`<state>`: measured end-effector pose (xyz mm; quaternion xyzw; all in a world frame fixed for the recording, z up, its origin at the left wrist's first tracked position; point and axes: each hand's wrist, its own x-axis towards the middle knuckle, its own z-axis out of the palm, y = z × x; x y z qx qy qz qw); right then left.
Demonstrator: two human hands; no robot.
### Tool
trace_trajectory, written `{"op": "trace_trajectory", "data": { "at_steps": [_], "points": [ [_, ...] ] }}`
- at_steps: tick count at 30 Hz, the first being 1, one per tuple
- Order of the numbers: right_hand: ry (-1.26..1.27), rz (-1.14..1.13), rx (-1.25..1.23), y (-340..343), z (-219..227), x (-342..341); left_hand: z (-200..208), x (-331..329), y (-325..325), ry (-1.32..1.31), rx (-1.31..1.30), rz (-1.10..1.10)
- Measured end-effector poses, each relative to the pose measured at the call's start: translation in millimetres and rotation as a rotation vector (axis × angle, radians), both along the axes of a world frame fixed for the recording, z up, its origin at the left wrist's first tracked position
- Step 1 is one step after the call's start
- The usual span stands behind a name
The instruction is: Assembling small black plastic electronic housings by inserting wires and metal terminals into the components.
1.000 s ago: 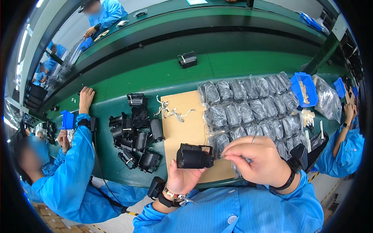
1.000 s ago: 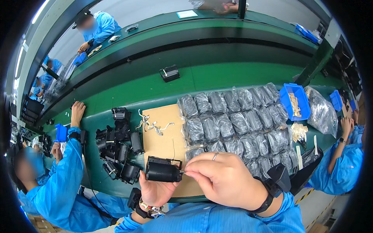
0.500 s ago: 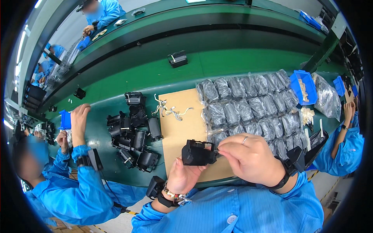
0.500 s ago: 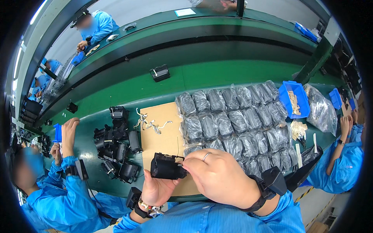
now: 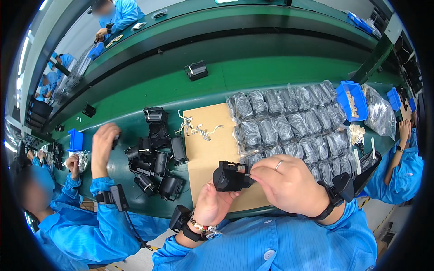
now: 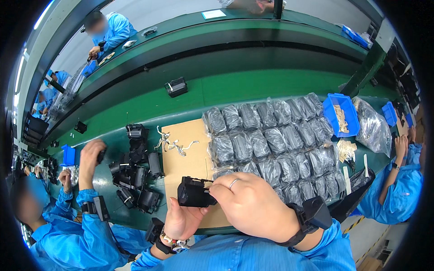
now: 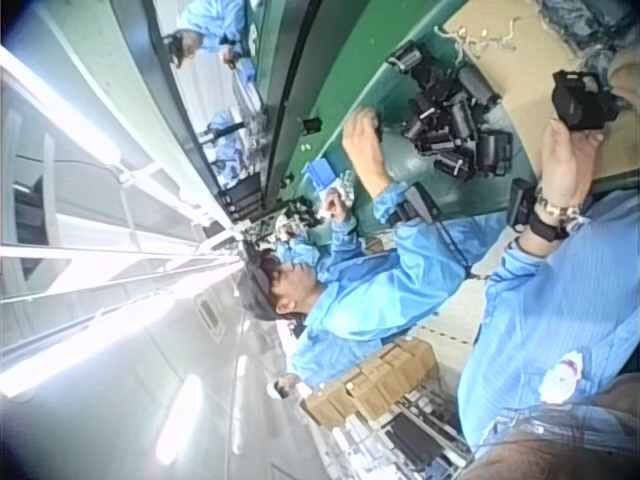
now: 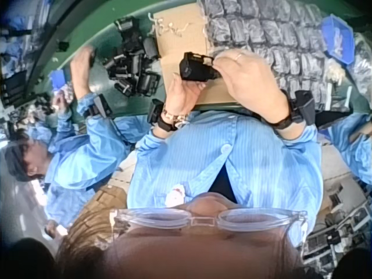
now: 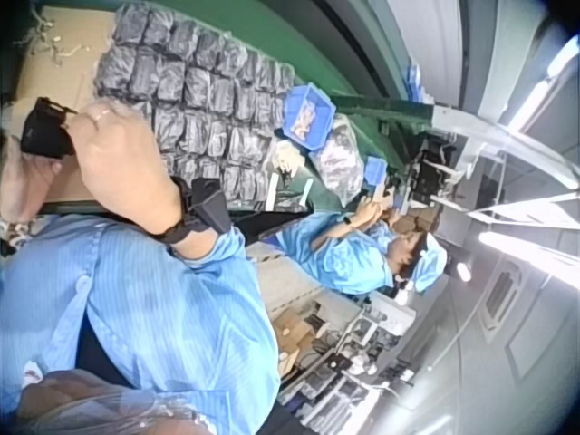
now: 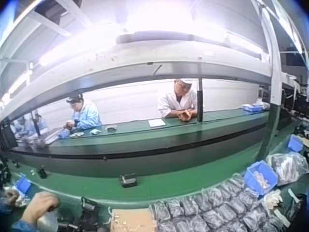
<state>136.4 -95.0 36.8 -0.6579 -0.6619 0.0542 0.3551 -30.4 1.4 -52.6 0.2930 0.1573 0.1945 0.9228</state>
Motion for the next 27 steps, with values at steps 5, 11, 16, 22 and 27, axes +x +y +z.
{"op": "trace_trajectory", "data": {
  "at_steps": [5,11,16,22,27],
  "points": [
    [0.081,0.026,0.024,2.1,-13.8,4.8,0.2,0.2,0.8,0.031,0.048,-0.037],
    [0.385,-0.076,-0.049,1.7,-22.5,7.0,-1.6,2.8,0.5,0.077,-0.081,-0.043],
    [0.461,-0.09,-0.054,2.6,-31.5,8.5,0.4,3.7,-0.4,0.078,-0.126,-0.039],
    [0.56,-0.093,-0.115,3.3,-32.8,8.7,1.5,4.9,-1.5,0.075,-0.113,-0.028],
    [0.539,-0.023,-0.17,2.6,-33.1,9.6,-0.9,5.9,-2.7,0.057,-0.089,-0.016]
  ]
}}
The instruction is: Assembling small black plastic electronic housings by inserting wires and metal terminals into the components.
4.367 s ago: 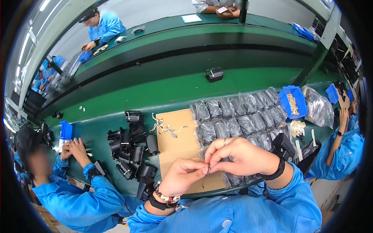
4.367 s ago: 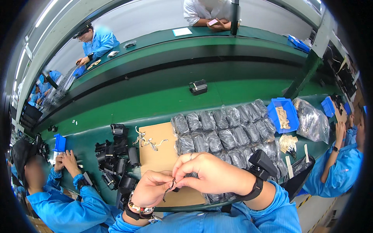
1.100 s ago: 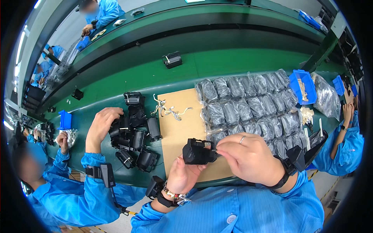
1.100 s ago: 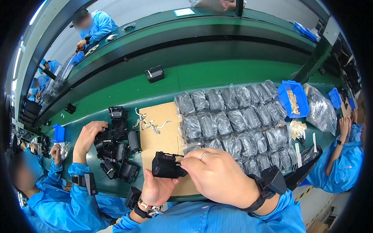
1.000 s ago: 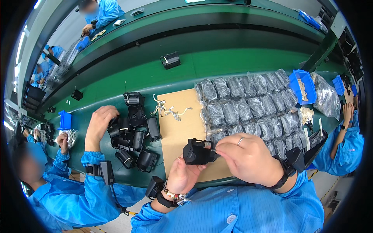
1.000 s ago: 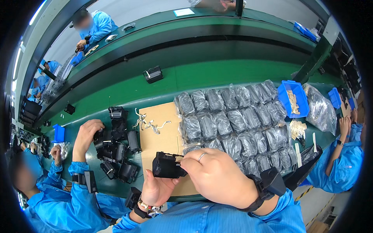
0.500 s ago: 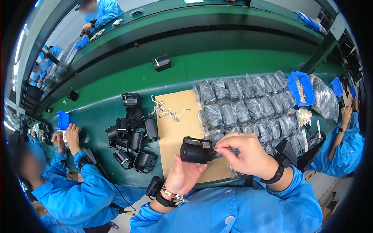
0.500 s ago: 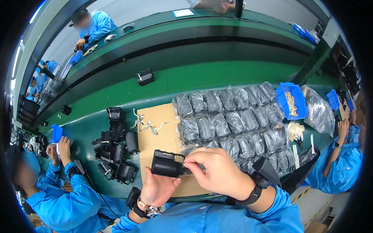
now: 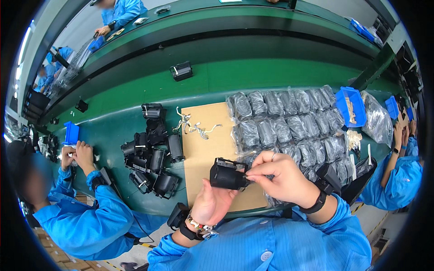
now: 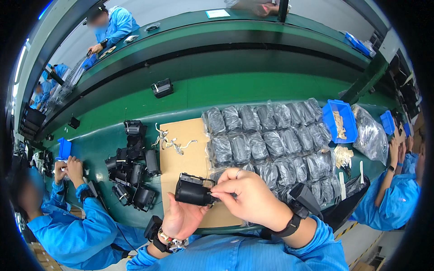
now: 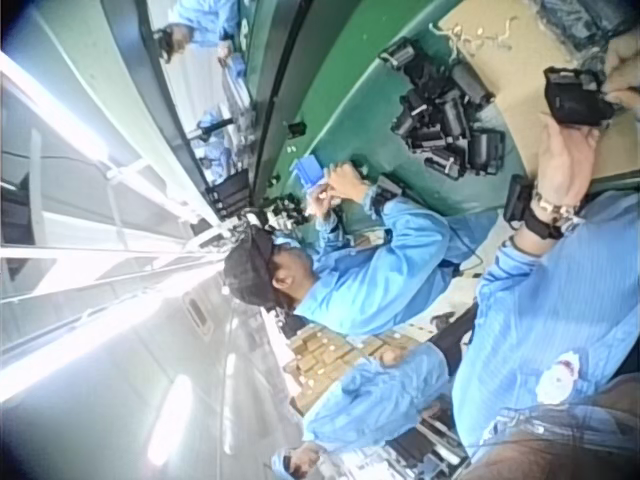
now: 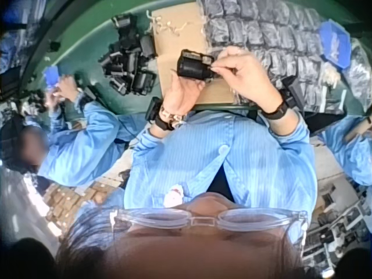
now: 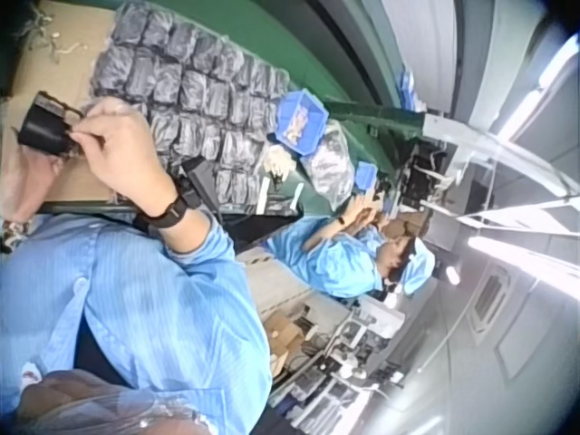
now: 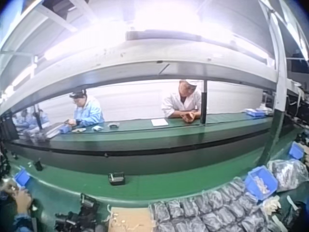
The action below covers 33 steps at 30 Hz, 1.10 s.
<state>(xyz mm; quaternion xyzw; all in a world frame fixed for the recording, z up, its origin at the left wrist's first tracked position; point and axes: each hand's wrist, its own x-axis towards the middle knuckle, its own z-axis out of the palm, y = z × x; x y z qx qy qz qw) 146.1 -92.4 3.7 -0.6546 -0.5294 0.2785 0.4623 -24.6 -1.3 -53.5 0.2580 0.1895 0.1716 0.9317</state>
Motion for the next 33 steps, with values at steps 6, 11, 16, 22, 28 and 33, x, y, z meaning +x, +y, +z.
{"op": "trace_trajectory", "data": {
  "at_steps": [6,11,16,22,28,33],
  "points": [
    [0.182,0.042,0.059,0.7,-12.2,6.7,3.6,1.6,-1.4,-0.045,-0.1,0.002],
    [0.157,-0.018,0.043,-1.4,-12.2,7.7,-2.2,-2.8,-2.0,-0.046,-0.16,-0.032],
    [0.049,-0.02,0.005,0.6,-1.6,12.8,2.5,-3.0,-0.4,0.032,-0.082,-0.002],
    [-0.188,-0.031,0.024,1.8,0.2,7.6,-2.3,-3.5,-1.2,0.035,-0.086,0.019],
    [0.07,0.003,-0.174,2.4,-6.3,7.0,-5.9,-3.0,-2.1,0.017,-0.071,0.024],
    [-0.104,-0.13,-0.054,1.2,-8.2,-2.8,-5.0,-1.8,-5.9,0.034,-0.1,0.067]
  ]
}}
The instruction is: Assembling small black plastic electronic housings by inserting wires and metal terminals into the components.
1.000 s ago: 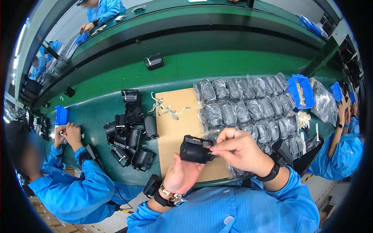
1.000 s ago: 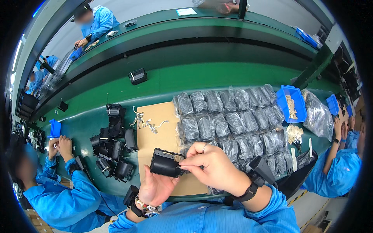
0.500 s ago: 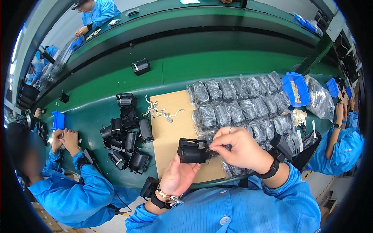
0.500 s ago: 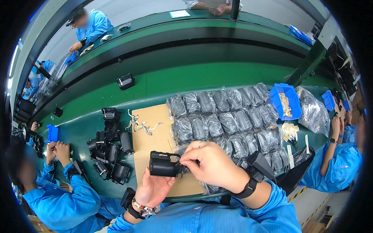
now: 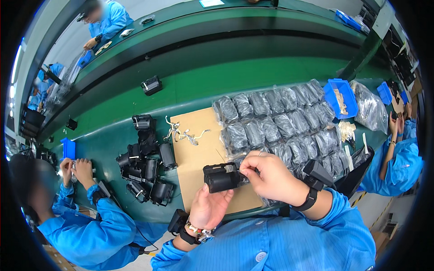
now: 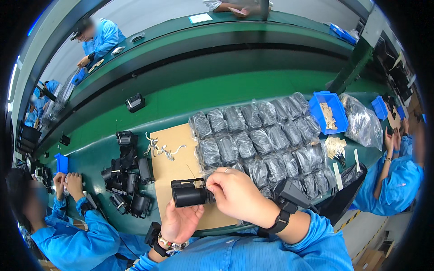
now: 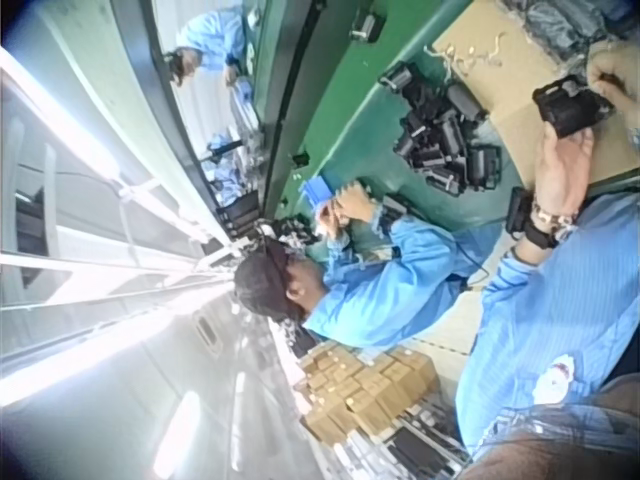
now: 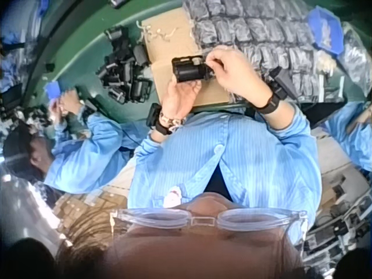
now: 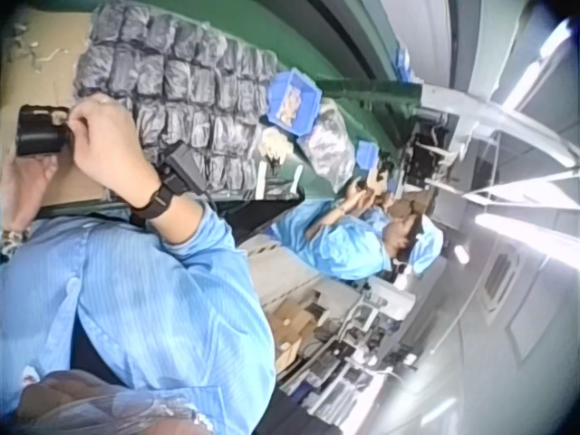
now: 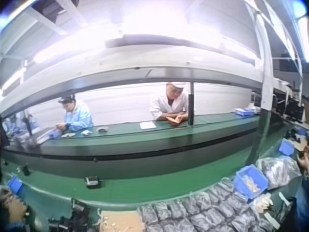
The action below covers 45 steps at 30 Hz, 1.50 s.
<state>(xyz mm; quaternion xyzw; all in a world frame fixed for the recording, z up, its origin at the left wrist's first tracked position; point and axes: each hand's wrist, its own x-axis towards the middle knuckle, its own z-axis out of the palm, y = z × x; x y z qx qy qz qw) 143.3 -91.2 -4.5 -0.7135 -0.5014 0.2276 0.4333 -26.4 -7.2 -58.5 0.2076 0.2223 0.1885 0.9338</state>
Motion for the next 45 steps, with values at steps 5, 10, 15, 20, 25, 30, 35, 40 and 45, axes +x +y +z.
{"op": "trace_trajectory", "data": {
  "at_steps": [5,10,15,20,25,30,35,40,45],
  "points": [
    [-0.332,0.046,0.08,-3.2,0.0,0.9,-1.7,-1.1,0.1,-0.005,0.053,0.013],
    [-0.537,0.088,0.141,-6.4,3.8,-5.5,6.8,0.8,3.4,-0.104,0.003,0.034],
    [0.27,-0.023,0.134,-12.8,11.4,-2.5,6.3,1.1,4.5,-0.141,0.066,0.03],
    [0.166,-0.084,0.301,-5.8,-6.3,-7.1,6.4,-0.2,-3.1,-0.15,0.129,0.048],
    [0.282,0.041,0.315,-8.9,-11.4,-4.3,7.6,-5.7,-0.9,-0.145,0.436,-0.079],
    [0.135,0.052,0.317,-10.8,-11.6,-4.6,17.5,2.5,0.3,0.163,0.888,0.295],
    [0.099,0.042,0.376,-7.4,-6.7,-12.7,20.1,10.9,2.7,0.092,1.097,0.204],
    [0.274,0.02,0.338,-6.4,-9.7,-19.2,22.9,11.0,4.1,0.098,1.088,0.239],
    [0.355,0.135,0.318,-5.1,-8.6,-7.6,33.2,6.7,8.4,0.225,1.167,0.193]
  ]
}}
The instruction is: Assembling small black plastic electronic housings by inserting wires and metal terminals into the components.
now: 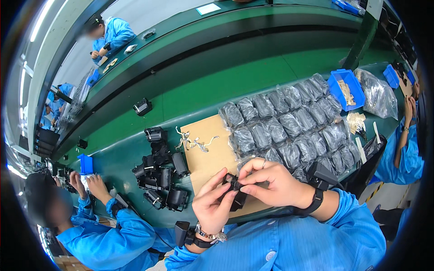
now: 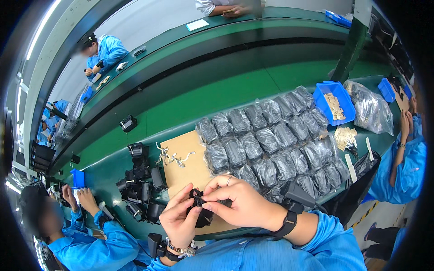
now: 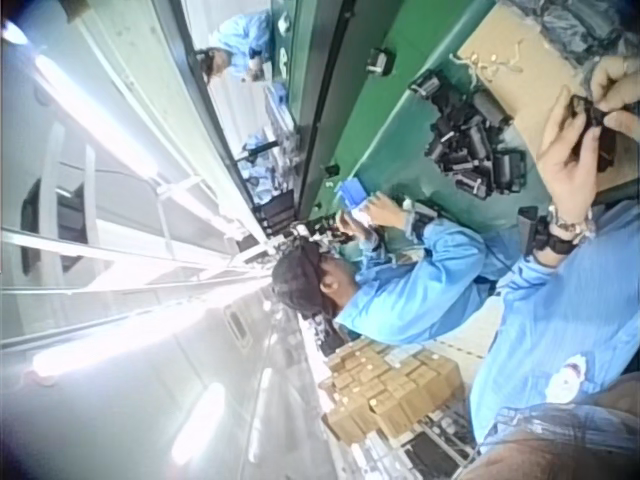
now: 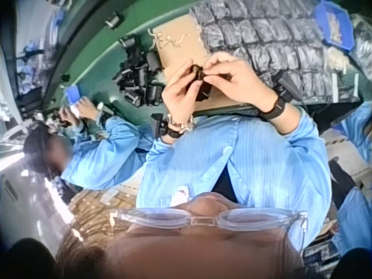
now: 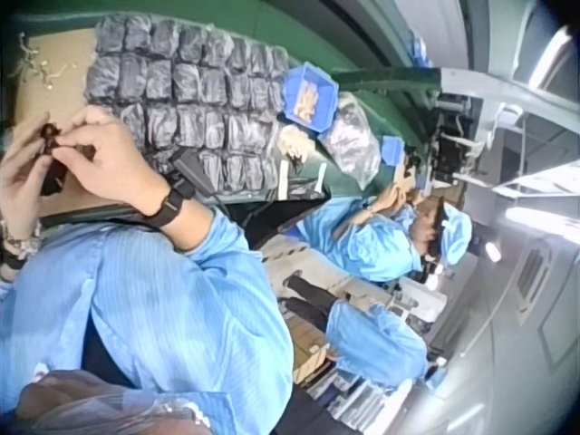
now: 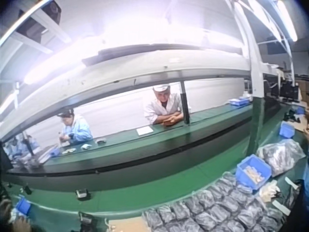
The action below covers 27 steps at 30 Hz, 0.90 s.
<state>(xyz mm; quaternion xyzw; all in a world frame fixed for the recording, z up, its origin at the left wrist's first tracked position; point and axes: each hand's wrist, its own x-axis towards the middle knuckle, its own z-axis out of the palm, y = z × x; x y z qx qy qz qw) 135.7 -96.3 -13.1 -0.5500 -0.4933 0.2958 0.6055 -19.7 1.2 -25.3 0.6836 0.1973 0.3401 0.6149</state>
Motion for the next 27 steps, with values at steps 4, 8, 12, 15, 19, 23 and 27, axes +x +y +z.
{"op": "trace_trajectory", "data": {
  "at_steps": [4,8,12,15,19,23,27],
  "points": [
    [0.017,0.142,-0.064,0.6,11.2,11.9,-0.8,-5.1,0.5,0.034,0.072,0.003],
    [-0.097,0.14,-0.129,1.1,16.5,15.4,3.1,-4.5,-0.2,0.01,0.13,-0.002],
    [-0.1,0.189,-0.127,0.0,17.1,16.5,6.8,-6.3,-3.7,0.051,0.145,-0.01],
    [-0.126,0.26,-0.119,-1.8,16.5,18.2,8.2,-7.9,-5.1,0.042,0.161,-0.025],
    [-0.059,0.354,-0.09,-0.1,18.7,20.9,9.5,-12.4,-5.2,0.025,0.203,-0.061],
    [-0.081,0.511,0.004,0.5,20.2,21.5,7.5,-14.7,-7.7,-0.136,0.072,-0.183],
    [-0.153,0.55,0.054,-0.5,28.1,19.9,6.3,-17.3,-7.7,-0.22,-0.011,-0.283]
  ]
}}
